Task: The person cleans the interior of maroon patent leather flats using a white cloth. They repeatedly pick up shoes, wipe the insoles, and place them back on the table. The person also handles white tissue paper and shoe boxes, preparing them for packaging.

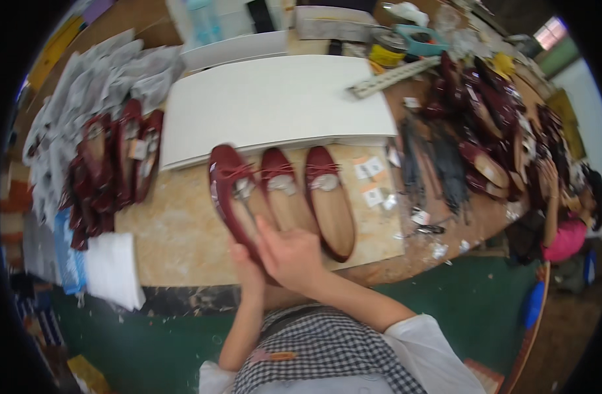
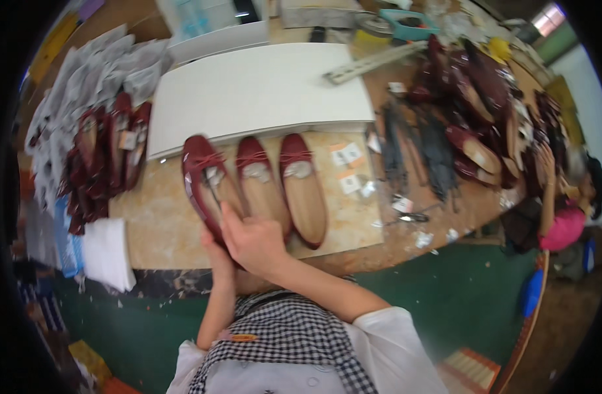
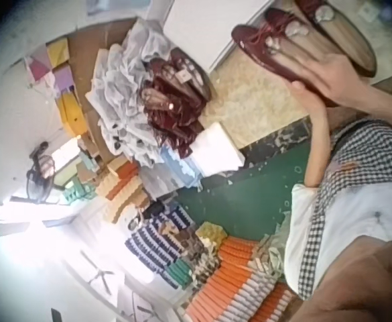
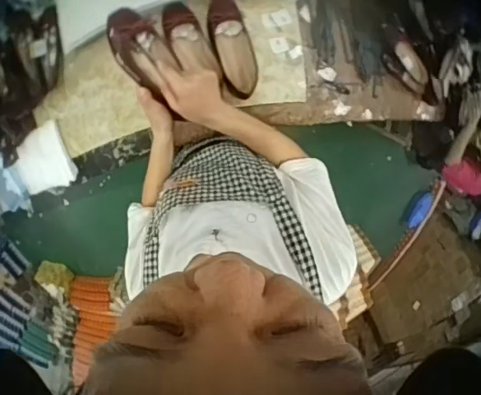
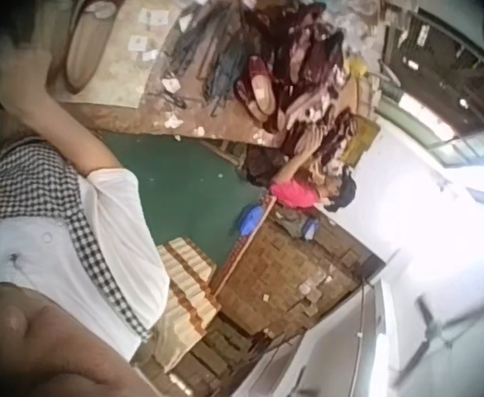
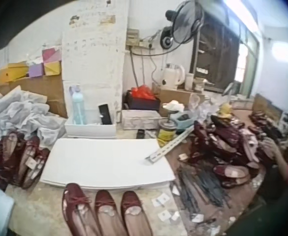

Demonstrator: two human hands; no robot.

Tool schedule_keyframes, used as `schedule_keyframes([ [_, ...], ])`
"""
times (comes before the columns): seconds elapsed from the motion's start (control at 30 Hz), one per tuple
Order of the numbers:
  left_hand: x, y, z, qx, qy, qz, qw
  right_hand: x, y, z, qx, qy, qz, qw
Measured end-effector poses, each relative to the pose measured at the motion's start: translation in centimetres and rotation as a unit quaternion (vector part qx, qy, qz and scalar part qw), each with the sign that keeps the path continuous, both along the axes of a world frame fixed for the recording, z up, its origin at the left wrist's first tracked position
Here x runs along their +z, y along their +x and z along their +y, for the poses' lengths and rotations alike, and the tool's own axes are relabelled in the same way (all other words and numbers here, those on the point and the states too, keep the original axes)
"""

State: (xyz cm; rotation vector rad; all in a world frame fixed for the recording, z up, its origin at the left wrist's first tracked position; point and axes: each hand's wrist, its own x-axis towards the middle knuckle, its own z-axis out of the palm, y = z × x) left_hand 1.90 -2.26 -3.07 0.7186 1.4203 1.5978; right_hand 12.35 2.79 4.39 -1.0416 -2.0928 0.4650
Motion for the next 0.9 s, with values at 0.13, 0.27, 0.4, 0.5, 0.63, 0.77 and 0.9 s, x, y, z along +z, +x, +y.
schedule_keyframes([
  [0.13, -2.1, -0.8, -1.5, 0.024, -0.105, -0.080, 0.991, 0.2, 2.7, 0.3, 0.095, -0.217, -0.046, 0.970],
  [0.27, 1.2, -7.3, -1.7, 0.021, -0.138, 0.313, 0.939, -1.8, 14.6, 6.5, -0.136, -0.188, 0.007, 0.973],
  [0.4, 8.1, -1.5, 2.6, -0.062, -0.194, 0.492, 0.846, -6.1, 26.7, 13.0, -0.375, 0.014, -0.232, 0.897],
  [0.5, 4.8, 0.2, 4.3, -0.165, -0.213, 0.396, 0.878, -6.7, 28.2, 14.6, -0.382, -0.066, -0.262, 0.884],
  [0.63, 2.1, -1.6, 2.1, -0.132, -0.107, 0.232, 0.958, -3.4, 28.9, 12.9, -0.355, -0.009, -0.226, 0.907],
  [0.77, 3.2, 0.6, 0.9, -0.153, -0.071, -0.486, 0.858, 0.3, 21.2, 8.6, -0.152, -0.376, 0.287, 0.868],
  [0.9, 1.1, 0.4, 1.6, -0.125, -0.109, -0.378, 0.911, 4.1, 12.1, 2.0, -0.003, -0.391, 0.146, 0.909],
])
